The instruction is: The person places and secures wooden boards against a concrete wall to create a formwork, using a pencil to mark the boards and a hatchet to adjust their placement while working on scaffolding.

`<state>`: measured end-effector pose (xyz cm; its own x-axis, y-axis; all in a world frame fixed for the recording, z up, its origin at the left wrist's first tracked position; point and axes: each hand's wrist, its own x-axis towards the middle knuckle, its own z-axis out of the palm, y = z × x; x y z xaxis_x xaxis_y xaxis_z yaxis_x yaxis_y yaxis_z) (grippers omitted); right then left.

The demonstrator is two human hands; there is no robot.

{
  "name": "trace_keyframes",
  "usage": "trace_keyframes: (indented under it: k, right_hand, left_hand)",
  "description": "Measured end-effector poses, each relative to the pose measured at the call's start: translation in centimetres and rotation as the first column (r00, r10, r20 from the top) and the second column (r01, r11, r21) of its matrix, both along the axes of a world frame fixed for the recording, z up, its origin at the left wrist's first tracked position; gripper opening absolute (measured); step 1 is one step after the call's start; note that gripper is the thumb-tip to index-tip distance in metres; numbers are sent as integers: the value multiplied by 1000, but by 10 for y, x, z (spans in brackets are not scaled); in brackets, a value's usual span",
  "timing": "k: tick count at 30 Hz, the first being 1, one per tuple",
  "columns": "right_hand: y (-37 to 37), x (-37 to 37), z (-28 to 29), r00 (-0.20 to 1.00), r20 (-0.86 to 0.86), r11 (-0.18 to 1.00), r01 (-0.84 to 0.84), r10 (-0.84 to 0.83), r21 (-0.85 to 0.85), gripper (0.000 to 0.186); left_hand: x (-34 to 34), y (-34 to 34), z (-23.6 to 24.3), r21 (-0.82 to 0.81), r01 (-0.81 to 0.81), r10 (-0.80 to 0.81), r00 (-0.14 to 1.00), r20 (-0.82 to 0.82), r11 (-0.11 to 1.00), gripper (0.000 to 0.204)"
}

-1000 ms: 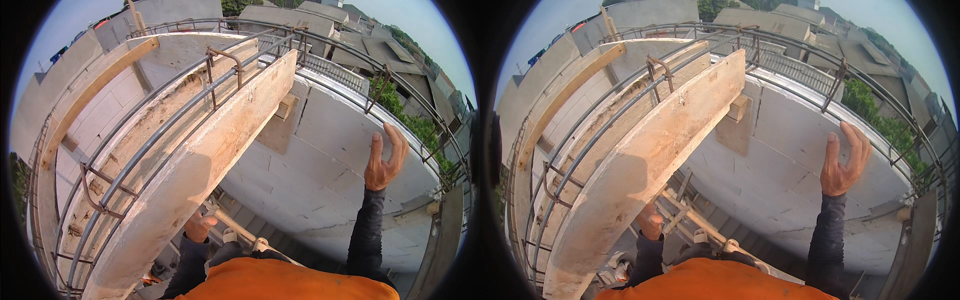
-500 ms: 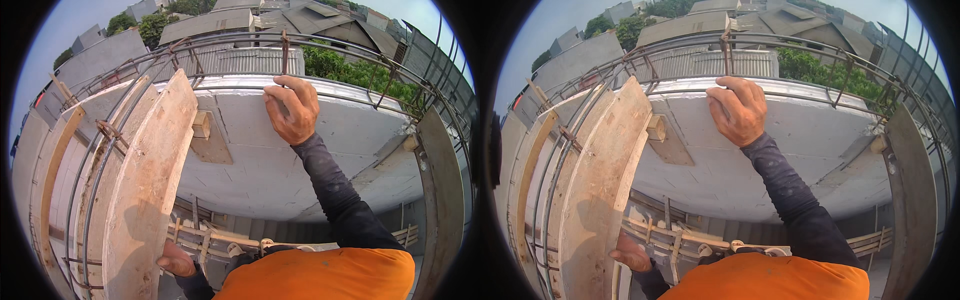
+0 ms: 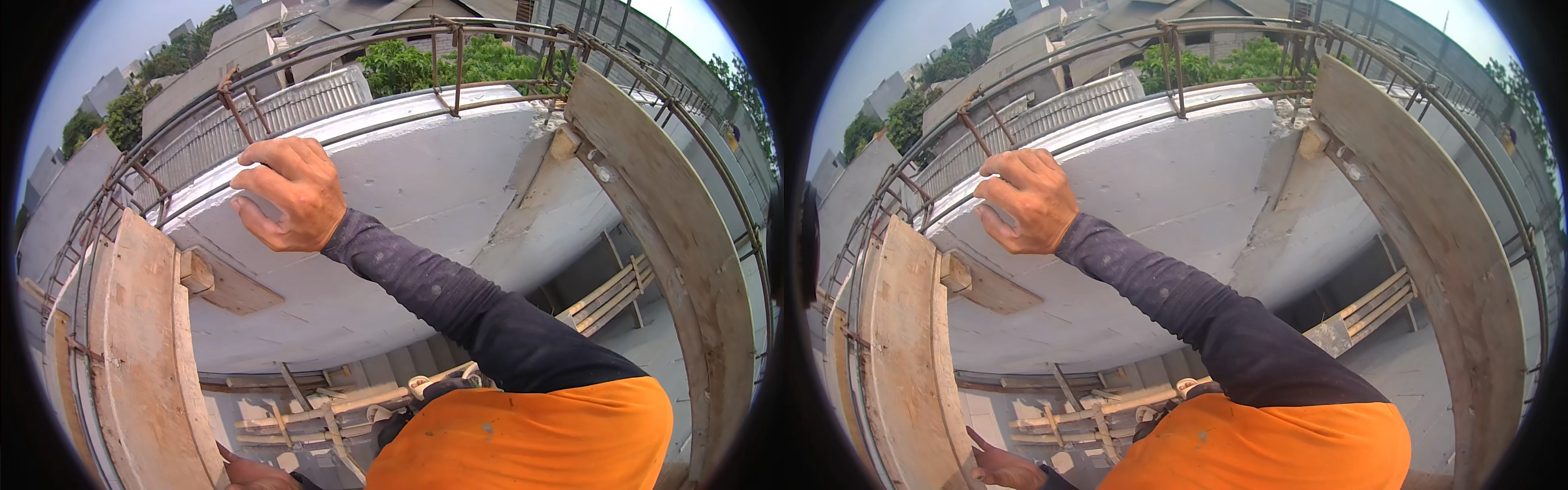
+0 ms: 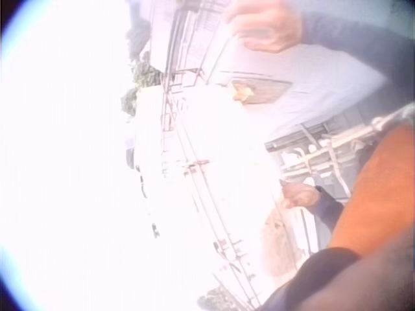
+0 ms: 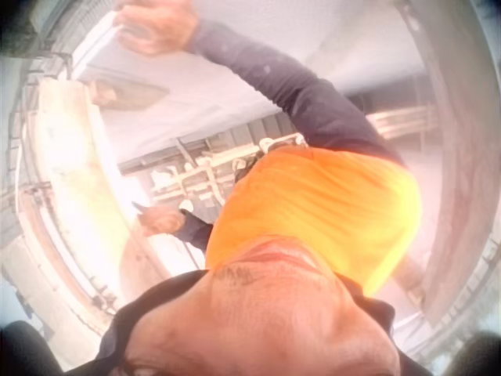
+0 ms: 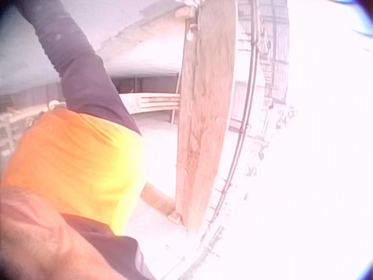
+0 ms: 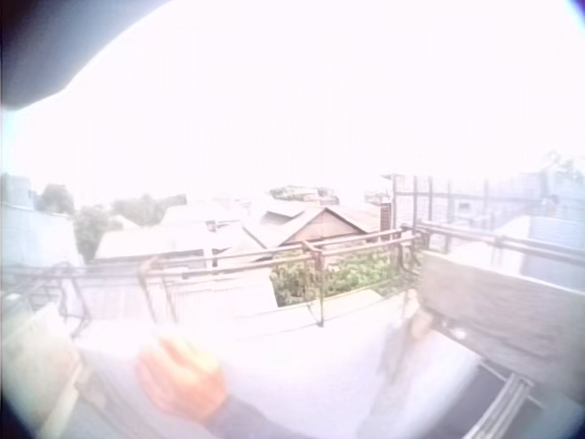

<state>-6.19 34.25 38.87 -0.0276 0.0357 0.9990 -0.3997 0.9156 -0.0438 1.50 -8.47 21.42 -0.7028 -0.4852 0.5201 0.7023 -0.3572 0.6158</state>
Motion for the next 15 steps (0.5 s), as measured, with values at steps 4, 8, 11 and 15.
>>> trace_keyframes:
  k: [4, 8, 11, 15]
  right_hand:
    - [0, 1, 2, 1000, -10, 1000, -3, 4, 5, 22]
    - [1, 5, 3, 1000, 23, 999, -15, 15, -29, 18]
    - [0, 8, 5, 997, 52, 997, -51, 54, -61, 14]
    - [1, 15, 11, 990, 58, 986, -120, 127, -119, 9]
  left_hand:
    - [2, 9, 30, -172, -35, 46, 997, 63, 985, 65]
    - [-1, -1, 31, -317, 0, 6, 1000, 19, 949, 80]
    - [10, 15, 42, -375, 7, 7, 999, 36, 927, 76]
    - [21, 17, 51, -422, 12, 37, 994, 107, 907, 80]
